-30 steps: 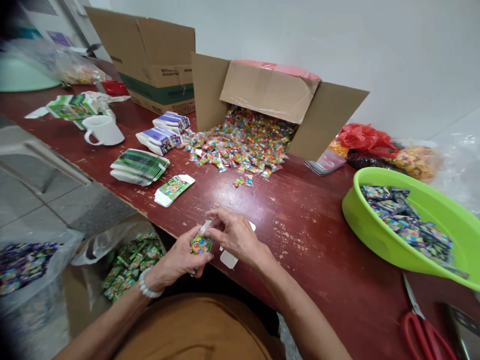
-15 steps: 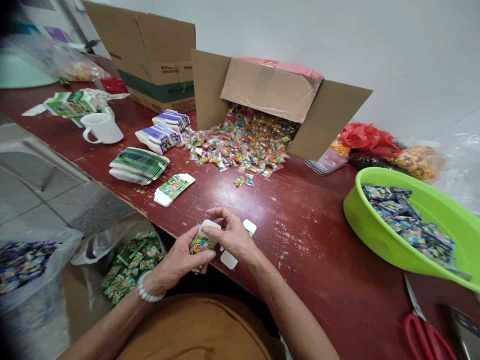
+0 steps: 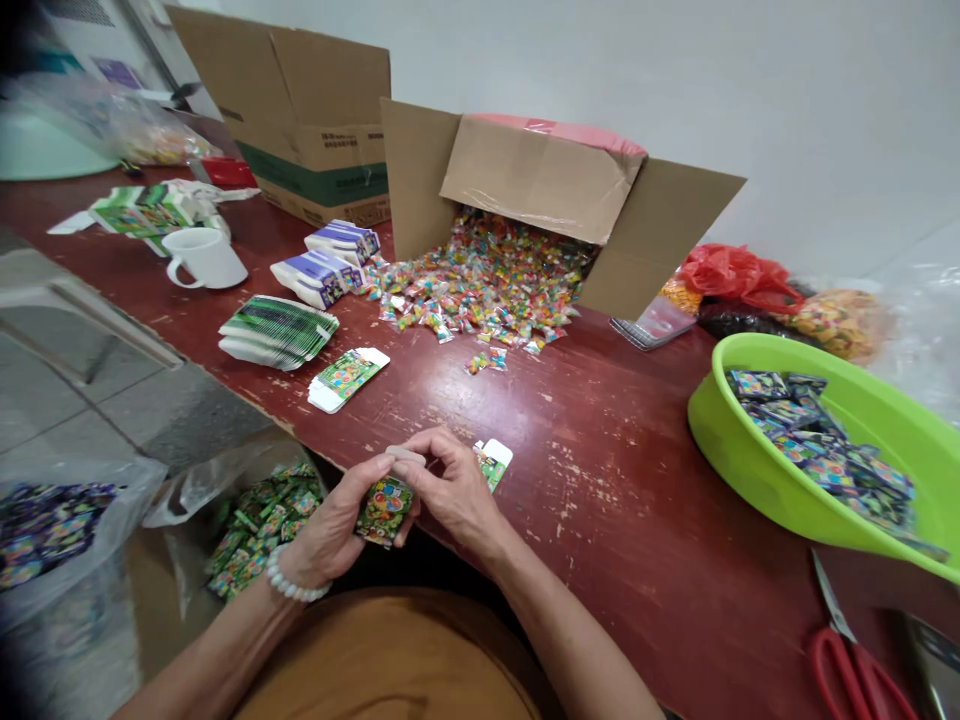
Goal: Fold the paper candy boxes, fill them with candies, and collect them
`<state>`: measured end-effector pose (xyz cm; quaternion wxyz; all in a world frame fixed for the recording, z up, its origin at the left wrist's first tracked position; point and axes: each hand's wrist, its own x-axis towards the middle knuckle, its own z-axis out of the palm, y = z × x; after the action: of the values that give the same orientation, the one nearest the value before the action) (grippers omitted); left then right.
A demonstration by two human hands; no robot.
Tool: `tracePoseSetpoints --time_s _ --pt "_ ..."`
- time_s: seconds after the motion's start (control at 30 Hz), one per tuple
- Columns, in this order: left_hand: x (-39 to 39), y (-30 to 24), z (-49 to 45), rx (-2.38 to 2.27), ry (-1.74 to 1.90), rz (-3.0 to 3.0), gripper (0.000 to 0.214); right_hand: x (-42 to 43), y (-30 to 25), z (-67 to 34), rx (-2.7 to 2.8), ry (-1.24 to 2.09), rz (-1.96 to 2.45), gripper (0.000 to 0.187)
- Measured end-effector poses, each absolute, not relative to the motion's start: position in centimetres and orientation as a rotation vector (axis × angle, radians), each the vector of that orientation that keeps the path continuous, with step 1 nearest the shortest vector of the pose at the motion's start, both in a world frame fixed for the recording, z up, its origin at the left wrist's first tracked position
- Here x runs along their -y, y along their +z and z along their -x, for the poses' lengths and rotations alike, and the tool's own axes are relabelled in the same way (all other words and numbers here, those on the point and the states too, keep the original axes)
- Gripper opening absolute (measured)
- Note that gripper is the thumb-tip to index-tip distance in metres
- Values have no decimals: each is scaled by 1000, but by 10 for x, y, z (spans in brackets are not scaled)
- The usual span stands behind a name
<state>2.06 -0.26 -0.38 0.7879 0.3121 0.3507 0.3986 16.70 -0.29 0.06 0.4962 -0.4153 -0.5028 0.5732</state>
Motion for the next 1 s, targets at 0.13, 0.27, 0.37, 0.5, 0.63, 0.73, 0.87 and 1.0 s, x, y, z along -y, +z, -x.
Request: tracePoseSetpoints --time_s 0.13,0.27,0.37,0.5,0.63,0.73,0.87,1.0 --pt "2 2 -22 -733 790 -564 36 8 3 -168 1470 883 1088 21" --pt "1 7 -22 -767 800 -505 40 10 11 -172 1734 616 1046 21" --pt "0 9 -21 -754 840 -482 40 12 13 -171 1787 586 999 23" --pt "0 11 -21 -806 874 -581 39 11 9 -166 1641 765 1086 16" --pt "2 10 -22 -857 882 -671 44 7 5 -164 1516 908 1229 12" --pt "2 8 -22 -882 881 -755 50 3 8 -164 1252 1247 1165 15" --pt "2 6 -19 -877 880 -843 50 1 12 -165 1054 1479 1037 22" --pt "0 7 -16 -860 884 -913 47 2 10 -166 1040 1500 1034 19"
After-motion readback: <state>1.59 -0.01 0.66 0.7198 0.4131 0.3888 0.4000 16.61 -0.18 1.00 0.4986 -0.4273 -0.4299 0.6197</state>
